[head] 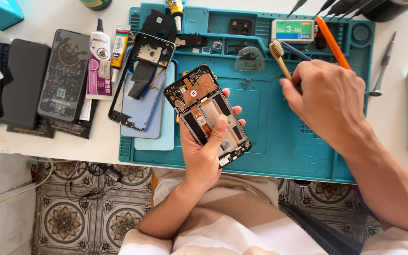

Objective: The person removes the battery from a disassembled smartphone, cleans the interior with a brush and plastic tool, then uses a hot air gun to heat the back cover before prying it open to separate the screen assembly.

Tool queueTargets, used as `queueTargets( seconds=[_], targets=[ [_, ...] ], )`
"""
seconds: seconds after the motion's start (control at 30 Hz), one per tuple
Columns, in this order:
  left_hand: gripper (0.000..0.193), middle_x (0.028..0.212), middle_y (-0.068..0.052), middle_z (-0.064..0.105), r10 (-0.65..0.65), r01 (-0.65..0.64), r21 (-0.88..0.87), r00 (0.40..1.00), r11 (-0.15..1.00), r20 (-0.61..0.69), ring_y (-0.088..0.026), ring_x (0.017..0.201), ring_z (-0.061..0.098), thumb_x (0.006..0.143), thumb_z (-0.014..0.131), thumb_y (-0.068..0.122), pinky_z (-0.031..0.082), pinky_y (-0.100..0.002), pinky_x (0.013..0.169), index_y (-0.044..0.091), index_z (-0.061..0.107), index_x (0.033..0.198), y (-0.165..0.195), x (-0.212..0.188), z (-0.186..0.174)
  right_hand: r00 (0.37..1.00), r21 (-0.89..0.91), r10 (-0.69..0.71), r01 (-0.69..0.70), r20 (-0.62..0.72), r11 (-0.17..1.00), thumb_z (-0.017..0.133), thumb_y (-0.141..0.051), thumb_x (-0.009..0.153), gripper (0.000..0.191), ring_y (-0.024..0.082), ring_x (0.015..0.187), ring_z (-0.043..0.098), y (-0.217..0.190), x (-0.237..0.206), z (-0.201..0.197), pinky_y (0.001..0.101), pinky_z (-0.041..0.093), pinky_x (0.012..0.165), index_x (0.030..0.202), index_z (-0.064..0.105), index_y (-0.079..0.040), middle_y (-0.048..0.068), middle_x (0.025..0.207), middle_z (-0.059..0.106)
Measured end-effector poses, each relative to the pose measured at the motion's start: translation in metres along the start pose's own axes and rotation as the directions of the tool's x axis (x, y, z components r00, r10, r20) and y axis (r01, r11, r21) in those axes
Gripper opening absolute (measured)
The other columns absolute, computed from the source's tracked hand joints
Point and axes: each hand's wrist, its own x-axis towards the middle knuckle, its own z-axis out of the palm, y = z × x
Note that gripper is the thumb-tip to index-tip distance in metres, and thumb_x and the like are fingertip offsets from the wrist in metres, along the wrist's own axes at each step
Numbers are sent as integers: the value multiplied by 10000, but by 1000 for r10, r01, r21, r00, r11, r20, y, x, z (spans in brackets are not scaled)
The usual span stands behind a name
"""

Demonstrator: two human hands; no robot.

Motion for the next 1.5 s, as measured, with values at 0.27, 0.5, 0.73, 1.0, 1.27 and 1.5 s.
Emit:
queueTargets(
  seconds=[0.27, 0.5, 0.73, 1.0, 1.27, 1.5],
  targets=[
    [524, 1490, -183, 551, -44, 44, -41, 999, 998, 11, -291, 1184, 677, 1053, 624, 38, 624, -449, 962, 88, 405, 1526, -1, 0, -3, 941, 592, -217, 332, -259, 734, 695, -33, 1013, 172, 167, 721, 691, -5, -12, 3, 308, 546, 618, 1016, 527, 4, 112, 878, 708],
    [504, 1491, -185, 557, -62, 62, -40, 998, 997, -2, -297, 1198, 668, 1060, 602, 38, 622, -449, 961, 73, 404, 1522, 1, 1, -3, 832, 935, -501, 335, -237, 116, 663, -97, 976, 176, 208, 860, 774, -25, -29, 8, 325, 646, 711, 1112, 563, -51, 183, 1093, 741],
    [498, 1485, -188, 555, -88, 88, -48, 996, 995, 3, -290, 1202, 661, 1062, 602, 95, 614, -455, 972, 74, 403, 1518, 1, 1, -5, 725, 741, -588, 604, -357, 294, 802, -30, 889, 360, 298, 994, 782, -26, -26, 14, 367, 661, 820, 1103, 517, -80, 165, 1136, 733],
    [687, 1554, -221, 494, -75, 95, -198, 992, 976, 105, -330, 1325, 573, 1156, 204, 543, 499, -502, 1123, 71, 318, 1641, -2, -1, -15, 641, 711, -697, 650, -323, 268, 783, 64, 766, 386, 381, 1080, 762, -29, -23, 3, 412, 610, 864, 942, 458, -47, 241, 1190, 695],
    [772, 1616, -174, 411, -144, 189, -306, 976, 933, 165, -283, 1396, 517, 1086, 366, 593, 489, -491, 1164, 95, 261, 1666, -1, -1, -21, 639, 648, -698, 687, -324, 328, 802, 36, 781, 248, 340, 1071, 761, -28, -28, 2, 401, 632, 859, 856, 569, -3, 242, 1192, 713],
    [805, 1616, -177, 420, -160, 204, -303, 974, 931, 162, -269, 1375, 520, 1090, 425, 605, 502, -456, 1112, 77, 259, 1675, 0, 3, -24, 829, 898, -559, 262, -21, 355, 615, 14, 806, 458, 305, 1148, 771, -27, -48, 12, 391, 616, 983, 1256, 689, 57, 199, 1285, 733]
  ],
)
